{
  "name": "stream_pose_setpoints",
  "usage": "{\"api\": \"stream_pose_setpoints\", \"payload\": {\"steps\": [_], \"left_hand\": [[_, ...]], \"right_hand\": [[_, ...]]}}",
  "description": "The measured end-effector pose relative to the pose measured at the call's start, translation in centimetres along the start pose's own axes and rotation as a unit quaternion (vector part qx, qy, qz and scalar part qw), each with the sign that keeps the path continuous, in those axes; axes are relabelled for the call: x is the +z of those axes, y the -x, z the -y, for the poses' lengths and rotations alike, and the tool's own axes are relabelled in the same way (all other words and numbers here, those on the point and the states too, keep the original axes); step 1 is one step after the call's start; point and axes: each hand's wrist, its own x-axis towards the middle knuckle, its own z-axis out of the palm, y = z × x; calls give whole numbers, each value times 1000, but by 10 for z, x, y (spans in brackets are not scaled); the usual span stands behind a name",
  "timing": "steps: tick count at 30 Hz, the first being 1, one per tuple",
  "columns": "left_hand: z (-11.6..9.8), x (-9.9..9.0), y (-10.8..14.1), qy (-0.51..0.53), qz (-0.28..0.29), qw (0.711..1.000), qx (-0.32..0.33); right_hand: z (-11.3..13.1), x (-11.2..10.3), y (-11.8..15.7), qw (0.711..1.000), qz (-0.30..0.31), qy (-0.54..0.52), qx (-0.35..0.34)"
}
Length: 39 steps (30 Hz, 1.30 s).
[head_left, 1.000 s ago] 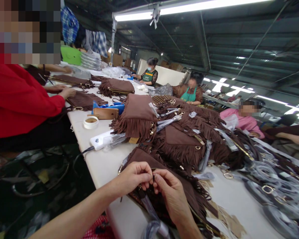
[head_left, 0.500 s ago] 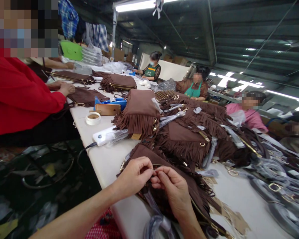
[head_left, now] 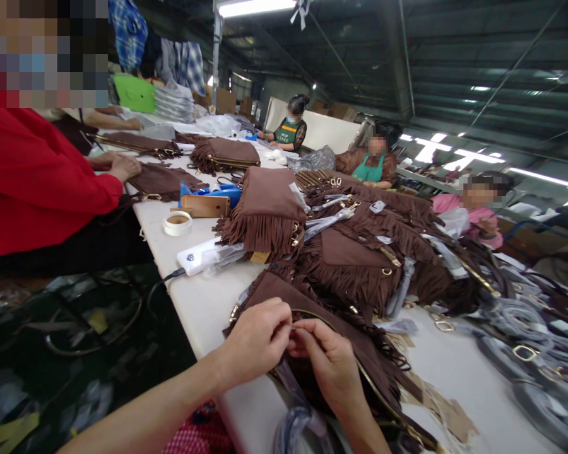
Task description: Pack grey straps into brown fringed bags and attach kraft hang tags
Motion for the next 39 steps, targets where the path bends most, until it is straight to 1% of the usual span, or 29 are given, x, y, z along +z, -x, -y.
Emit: {"api": "stream_pose_setpoints", "payload": {"steps": [2, 4, 6, 9, 12, 15, 19, 22, 24, 26, 33, 36, 39], "left_hand": [[1, 2, 3, -50, -3, 998, 33], [3, 4, 5, -83, -4, 995, 55], [4, 5, 6, -97, -6, 993, 63], [7, 7, 8, -106, -4, 991, 76], [8, 8, 9, -119, -6, 989, 84], [7, 5, 8, -124, -11, 989, 78], [8, 1, 6, -75, -5, 996, 52], [10, 1, 5, -42, -11, 999, 33], [11, 1, 5, -29, -16, 999, 24], [10, 2, 4, -22, -16, 999, 22], [6, 0, 4, -3, -16, 999, 29], [8, 2, 6, -11, -16, 999, 37], [11, 4, 7, -22, -12, 998, 52]], "right_hand": [[0, -3, 1, 996, 12, 78, -45], [1, -5, 2, 988, 18, 134, -78], [2, -7, 3, 983, 29, 158, -89], [2, -6, 3, 983, 47, 155, -83], [2, -1, 3, 987, 49, 131, -78], [0, 2, 3, 992, 49, 99, -68], [-2, 1, 2, 1000, 17, 14, 6], [-2, 0, 2, 995, -7, -73, 67], [-2, 1, 2, 990, -13, -111, 86], [-1, 1, 2, 989, -10, -118, 86], [1, 0, 3, 997, 1, -60, 57], [-1, -1, 3, 1000, 9, -2, 22], [-1, -2, 4, 997, 10, 72, -26]]}}
